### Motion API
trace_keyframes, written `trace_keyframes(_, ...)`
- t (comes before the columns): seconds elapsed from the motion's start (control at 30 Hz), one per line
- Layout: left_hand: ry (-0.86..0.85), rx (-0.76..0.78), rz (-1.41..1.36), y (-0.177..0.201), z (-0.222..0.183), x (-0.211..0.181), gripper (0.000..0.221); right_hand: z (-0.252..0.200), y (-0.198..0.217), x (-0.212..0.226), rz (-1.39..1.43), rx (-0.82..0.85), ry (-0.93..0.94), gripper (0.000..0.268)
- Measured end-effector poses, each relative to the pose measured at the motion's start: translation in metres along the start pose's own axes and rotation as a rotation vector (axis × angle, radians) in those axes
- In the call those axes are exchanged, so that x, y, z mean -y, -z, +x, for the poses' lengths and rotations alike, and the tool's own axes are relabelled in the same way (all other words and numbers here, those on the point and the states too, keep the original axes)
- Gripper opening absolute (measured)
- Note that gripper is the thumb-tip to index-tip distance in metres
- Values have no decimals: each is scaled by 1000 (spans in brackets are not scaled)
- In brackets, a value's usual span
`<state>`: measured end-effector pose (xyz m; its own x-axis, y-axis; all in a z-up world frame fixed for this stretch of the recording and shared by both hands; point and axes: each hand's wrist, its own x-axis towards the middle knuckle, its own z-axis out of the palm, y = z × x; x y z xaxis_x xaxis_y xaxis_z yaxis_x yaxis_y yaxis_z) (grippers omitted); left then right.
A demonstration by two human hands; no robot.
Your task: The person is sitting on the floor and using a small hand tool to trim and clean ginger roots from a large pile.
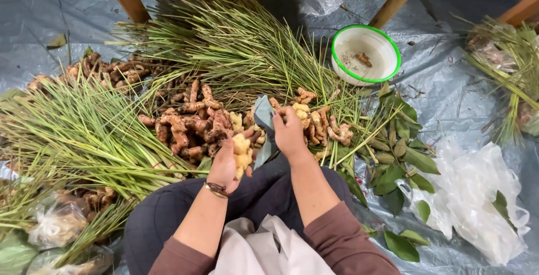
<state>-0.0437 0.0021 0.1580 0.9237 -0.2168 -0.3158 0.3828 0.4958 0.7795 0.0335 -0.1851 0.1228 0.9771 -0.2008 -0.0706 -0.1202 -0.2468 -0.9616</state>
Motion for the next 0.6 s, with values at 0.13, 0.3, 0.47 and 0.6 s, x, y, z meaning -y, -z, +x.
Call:
trace_keyframes(0.13, -28, -188, 8, 46, 35, 44, 72, -58, -11, 55, 269, -18, 180, 13)
trace_keyframes(0.3, -137, -118, 911, 75, 64, 79, 52, -87, -36, 47, -186, 191, 432, 31)
trace_keyframes(0.47, -333, -230, 382, 68, 61, 98, 45, -27, -42, -21, -206, 210, 224, 38)
trace_keyframes(0.6, -189, -422, 433, 45, 57, 53, 53, 3, -31, -46, -174, 138, 87, 32)
